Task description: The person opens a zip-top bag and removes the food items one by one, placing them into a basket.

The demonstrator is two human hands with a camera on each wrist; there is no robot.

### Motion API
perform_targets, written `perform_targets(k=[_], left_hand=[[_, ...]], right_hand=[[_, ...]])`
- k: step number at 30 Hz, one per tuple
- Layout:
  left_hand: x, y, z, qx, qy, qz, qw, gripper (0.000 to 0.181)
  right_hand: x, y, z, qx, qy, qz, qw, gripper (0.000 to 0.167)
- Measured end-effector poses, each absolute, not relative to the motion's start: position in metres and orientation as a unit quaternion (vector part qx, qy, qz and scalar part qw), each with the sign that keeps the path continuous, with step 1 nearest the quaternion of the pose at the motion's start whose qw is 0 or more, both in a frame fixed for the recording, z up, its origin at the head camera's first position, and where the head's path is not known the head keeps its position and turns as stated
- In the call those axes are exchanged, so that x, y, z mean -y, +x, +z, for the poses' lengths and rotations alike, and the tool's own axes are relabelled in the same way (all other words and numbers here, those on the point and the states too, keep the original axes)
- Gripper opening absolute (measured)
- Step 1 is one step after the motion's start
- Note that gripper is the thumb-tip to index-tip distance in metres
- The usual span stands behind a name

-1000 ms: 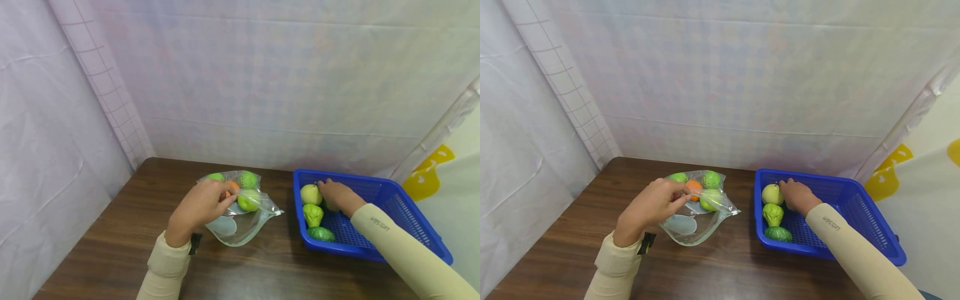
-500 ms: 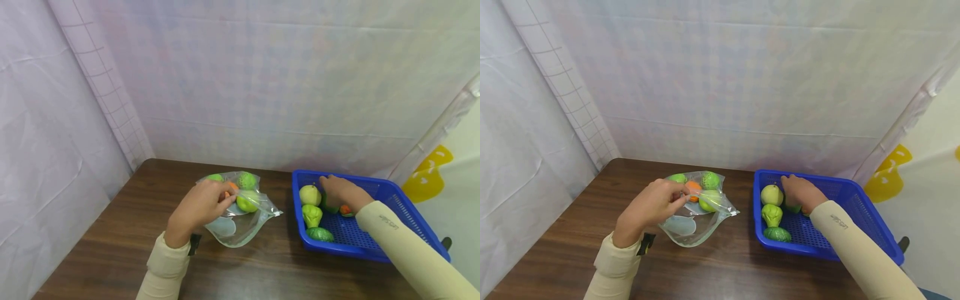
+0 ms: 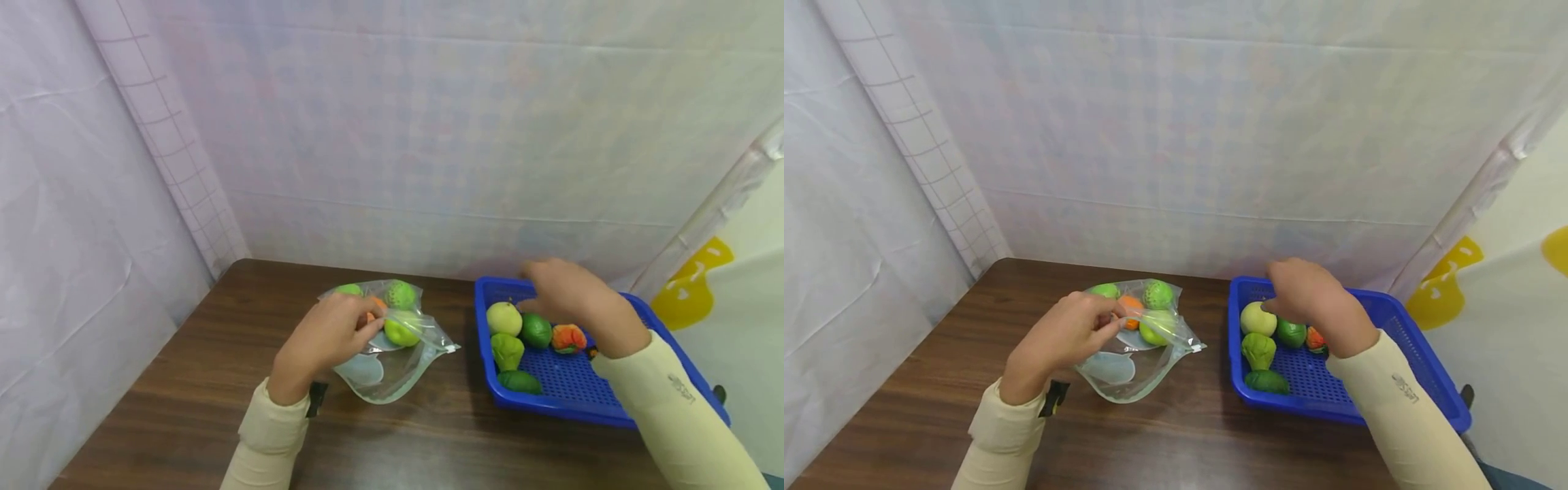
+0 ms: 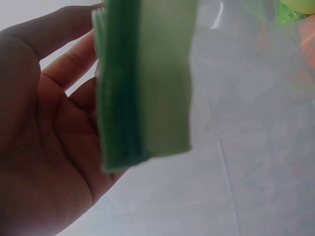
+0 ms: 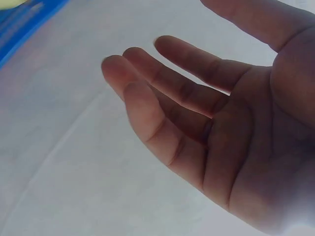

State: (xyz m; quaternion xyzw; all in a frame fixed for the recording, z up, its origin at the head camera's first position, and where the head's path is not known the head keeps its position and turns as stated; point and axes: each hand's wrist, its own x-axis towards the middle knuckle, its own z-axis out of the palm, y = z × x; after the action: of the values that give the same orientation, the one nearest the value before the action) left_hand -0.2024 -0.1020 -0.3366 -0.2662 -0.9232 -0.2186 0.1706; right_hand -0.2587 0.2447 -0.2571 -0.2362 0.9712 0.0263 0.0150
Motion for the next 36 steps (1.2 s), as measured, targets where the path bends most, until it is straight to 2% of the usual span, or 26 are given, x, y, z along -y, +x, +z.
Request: perform_targets(k=[10, 14, 18, 22, 30, 36], left_hand=[[0.103, -0.202, -0.336, 0.922, -0.268, -0.223, 0.169, 0.015], [0.105, -0.201, -0.336, 0.92, -0.27, -0.228, 0.171, 0.015], [0.106, -0.201, -0.335, 0.916, -0.275, -0.235, 0.175, 0.013], [0.106, -0.201, -0.335, 0.912, -0.281, -0.238, 0.18, 0.012], [0.105, -0.202, -0.336, 0.911, -0.283, -0.242, 0.178, 0.013], [0.106, -0.201, -0.333, 0.91, -0.284, -0.239, 0.185, 0.011]], right_hand=[[-0.192, -0.19, -0.265, -0.933, -0.343, -0.027, -0.108, 0.043], [-0.175, -0.17, -0.274, -0.915, -0.373, -0.077, -0.136, 0.044], [-0.158, -0.161, -0.283, -0.896, -0.4, -0.143, -0.131, 0.046], [-0.142, -0.162, -0.295, -0.887, -0.415, -0.173, -0.102, 0.043], [-0.109, -0.177, -0.328, -0.895, -0.426, -0.132, -0.035, 0.035], [-0.091, -0.189, -0.346, -0.896, -0.433, -0.093, -0.034, 0.037]])
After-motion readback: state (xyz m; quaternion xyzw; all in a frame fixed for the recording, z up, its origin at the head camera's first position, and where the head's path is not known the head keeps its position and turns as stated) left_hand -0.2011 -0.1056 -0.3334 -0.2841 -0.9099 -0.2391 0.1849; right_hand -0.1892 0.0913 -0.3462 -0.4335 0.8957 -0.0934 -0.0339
